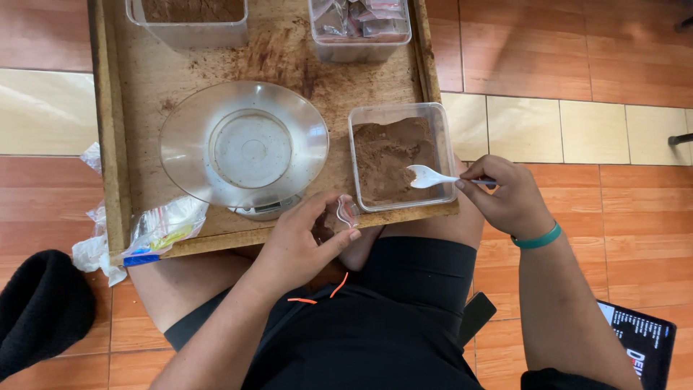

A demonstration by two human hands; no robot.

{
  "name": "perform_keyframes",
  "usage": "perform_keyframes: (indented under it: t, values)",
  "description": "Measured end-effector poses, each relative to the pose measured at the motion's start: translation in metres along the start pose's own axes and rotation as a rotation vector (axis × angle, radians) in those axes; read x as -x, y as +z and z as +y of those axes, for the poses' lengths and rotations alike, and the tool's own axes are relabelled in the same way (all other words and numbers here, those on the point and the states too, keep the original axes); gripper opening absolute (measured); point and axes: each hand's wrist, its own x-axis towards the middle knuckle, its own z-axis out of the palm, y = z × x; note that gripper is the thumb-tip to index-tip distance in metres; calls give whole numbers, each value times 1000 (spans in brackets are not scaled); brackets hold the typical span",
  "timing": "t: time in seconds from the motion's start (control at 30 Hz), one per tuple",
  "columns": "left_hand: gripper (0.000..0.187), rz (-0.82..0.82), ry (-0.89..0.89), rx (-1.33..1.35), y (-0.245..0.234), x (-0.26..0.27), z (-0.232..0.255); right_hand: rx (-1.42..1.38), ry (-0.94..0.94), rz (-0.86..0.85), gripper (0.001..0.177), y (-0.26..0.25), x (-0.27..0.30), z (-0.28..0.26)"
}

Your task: Scooping brown powder into small plastic bags, weighing them on a scale, and sealing them manually.

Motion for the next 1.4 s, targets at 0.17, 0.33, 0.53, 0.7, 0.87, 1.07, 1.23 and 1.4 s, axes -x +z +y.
perform_keyframes:
  t: [0.17,0.33,0.53,0.7,0.87,1.07,1.23,1.4]
  values:
    - [49,20,38,-8,0,1,1,-11,-34,17,7,-2,-1,-7]
    - [50,27,48,-13,1,3,-2,-25,-46,18,7,-1,-1,-5]
    - [51,31,49,-57,6,-1,-2,-98,-68,32,8,-8,-1,-16]
    - [61,-153,-79,-285,10,-9,-2,51,-149,-41,10,-27,-3,-39]
    - [63,-97,-58,-277,17,-11,-2,127,-232,-92,9,-45,-13,-81]
    - [63,-95,-55,-271,16,-12,9,218,-290,-225,9,-48,-30,-108]
    - [63,-78,-41,-264,18,-9,9,329,-556,-282,12,-52,-45,-141]
    - [50,30,178,-197,22,-10,10,715,-742,-350,23,-65,-46,-202]
